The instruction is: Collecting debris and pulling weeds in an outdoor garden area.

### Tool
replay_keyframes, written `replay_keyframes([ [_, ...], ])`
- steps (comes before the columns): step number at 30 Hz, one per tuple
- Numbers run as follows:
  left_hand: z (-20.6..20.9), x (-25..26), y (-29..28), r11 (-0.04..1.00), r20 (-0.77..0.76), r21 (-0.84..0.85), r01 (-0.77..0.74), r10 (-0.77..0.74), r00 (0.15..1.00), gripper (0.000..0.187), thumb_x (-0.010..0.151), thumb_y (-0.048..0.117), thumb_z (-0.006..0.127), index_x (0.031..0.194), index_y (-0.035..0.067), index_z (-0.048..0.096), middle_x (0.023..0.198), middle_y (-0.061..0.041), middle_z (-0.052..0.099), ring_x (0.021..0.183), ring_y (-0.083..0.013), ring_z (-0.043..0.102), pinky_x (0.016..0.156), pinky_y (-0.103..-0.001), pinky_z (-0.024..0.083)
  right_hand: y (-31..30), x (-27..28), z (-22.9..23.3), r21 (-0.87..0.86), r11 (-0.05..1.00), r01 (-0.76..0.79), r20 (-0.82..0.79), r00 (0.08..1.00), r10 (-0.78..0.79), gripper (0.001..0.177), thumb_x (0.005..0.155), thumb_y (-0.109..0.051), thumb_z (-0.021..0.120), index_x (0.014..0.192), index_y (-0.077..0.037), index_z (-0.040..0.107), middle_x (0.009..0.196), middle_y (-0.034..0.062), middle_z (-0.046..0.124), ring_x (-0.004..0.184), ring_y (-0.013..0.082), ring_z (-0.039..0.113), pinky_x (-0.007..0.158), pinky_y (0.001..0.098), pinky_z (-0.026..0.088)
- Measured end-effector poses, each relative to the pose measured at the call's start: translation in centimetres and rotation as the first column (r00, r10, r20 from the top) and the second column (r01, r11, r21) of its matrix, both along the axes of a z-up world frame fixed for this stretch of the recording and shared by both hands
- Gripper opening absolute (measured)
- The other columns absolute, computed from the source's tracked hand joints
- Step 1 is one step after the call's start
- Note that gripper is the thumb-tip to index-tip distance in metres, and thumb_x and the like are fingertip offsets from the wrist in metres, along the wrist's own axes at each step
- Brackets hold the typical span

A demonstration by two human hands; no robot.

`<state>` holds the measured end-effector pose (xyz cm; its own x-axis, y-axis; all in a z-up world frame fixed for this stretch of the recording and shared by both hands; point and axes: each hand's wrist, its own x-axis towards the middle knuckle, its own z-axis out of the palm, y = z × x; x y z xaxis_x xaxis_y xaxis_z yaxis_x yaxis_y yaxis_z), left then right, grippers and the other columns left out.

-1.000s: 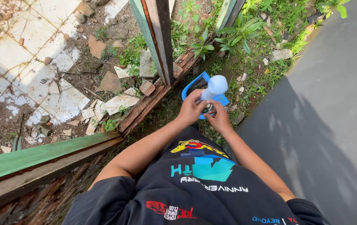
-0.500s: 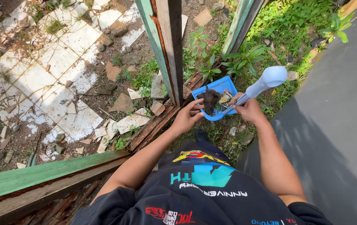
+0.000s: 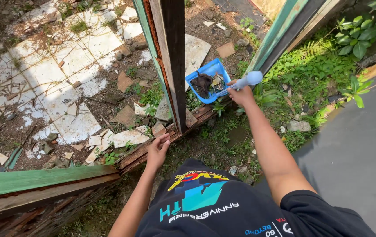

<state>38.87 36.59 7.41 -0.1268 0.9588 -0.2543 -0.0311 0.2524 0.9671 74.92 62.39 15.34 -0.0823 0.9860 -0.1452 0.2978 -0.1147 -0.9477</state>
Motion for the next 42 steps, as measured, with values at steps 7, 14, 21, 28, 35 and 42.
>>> replay_keyframes([
  [7, 1.7, 4.6, 3.3, 0.999, 0.062, 0.037, -0.007, 0.005, 0.998, 0.037, 0.100, 0.015, 0.063, 0.136, 0.005, 0.062, 0.126, -0.008, 0.072, 0.115, -0.0144, 0.067, 0.099, -0.029, 0.052, -3.2, 1.0, -10.7, -0.532, 0.828, -0.176, -0.312, 0.950, 0.001, 0.046, 0.101, -0.013, 0.052, 0.145, -0.023, 0.045, 0.102, 0.0113, 0.068, 0.078, 0.0242, 0.072, 0.068, 0.0383, 0.062],
  [14, 0.1, 4.0, 1.8, 1.000, 0.081, -0.019, -0.014, 0.016, 0.997, 0.035, 0.102, 0.016, 0.064, 0.136, 0.007, 0.064, 0.123, -0.006, 0.073, 0.101, -0.0113, 0.062, 0.085, -0.027, 0.049, -6.3, 5.5, -20.0, -0.761, 0.573, -0.304, -0.645, 0.445, -0.621, 0.038, 0.099, -0.027, 0.052, 0.134, -0.011, 0.049, 0.106, 0.0231, 0.069, 0.071, 0.0249, 0.069, 0.061, 0.0333, 0.060],
  [21, 0.4, 3.5, 1.6, 0.993, 0.056, -0.091, -0.077, 0.083, 0.995, 0.036, 0.100, 0.018, 0.065, 0.134, 0.008, 0.064, 0.122, -0.003, 0.073, 0.103, -0.0076, 0.066, 0.081, -0.024, 0.052, 0.1, 6.4, -25.8, -0.836, 0.453, -0.311, -0.543, 0.596, -0.592, 0.019, 0.102, -0.015, 0.059, 0.105, 0.000, 0.048, 0.075, 0.0068, 0.059, 0.054, 0.0128, 0.058, 0.047, 0.0243, 0.053],
  [28, 1.8, 3.5, 2.8, 0.995, 0.084, -0.043, -0.085, 0.088, 0.993, 0.035, 0.101, 0.018, 0.064, 0.134, 0.007, 0.064, 0.126, -0.005, 0.072, 0.111, -0.0103, 0.067, 0.092, -0.026, 0.052, -3.2, 3.7, -18.1, -0.614, 0.786, -0.066, -0.247, 0.962, -0.112, 0.035, 0.094, -0.007, 0.064, 0.126, 0.001, 0.052, 0.077, 0.0070, 0.059, 0.051, 0.0145, 0.059, 0.042, 0.0314, 0.052],
  [35, 1.7, 3.4, 1.9, 0.990, 0.035, -0.056, -0.132, 0.134, 0.990, 0.036, 0.101, 0.018, 0.065, 0.134, 0.007, 0.065, 0.122, -0.005, 0.074, 0.103, -0.0087, 0.067, 0.081, -0.024, 0.052, -5.5, 1.1, -11.0, -0.420, 0.903, 0.091, 0.401, 0.911, 0.095, 0.091, 0.088, -0.004, 0.067, 0.165, -0.025, 0.022, 0.102, 0.0171, 0.071, 0.057, 0.0264, 0.066, 0.051, 0.0425, 0.056],
  [42, 1.5, 3.4, 1.4, 0.988, 0.019, -0.066, -0.136, 0.137, 0.990, 0.037, 0.101, 0.020, 0.064, 0.135, 0.009, 0.064, 0.123, -0.002, 0.074, 0.099, -0.0061, 0.066, 0.074, -0.023, 0.052, -3.7, 2.5, -14.2, -0.252, 0.968, -0.013, 0.671, 0.718, 0.184, 0.093, 0.083, -0.014, 0.068, 0.165, -0.029, 0.026, 0.116, 0.0237, 0.070, 0.102, 0.0424, 0.070, 0.092, 0.0509, 0.055],
])
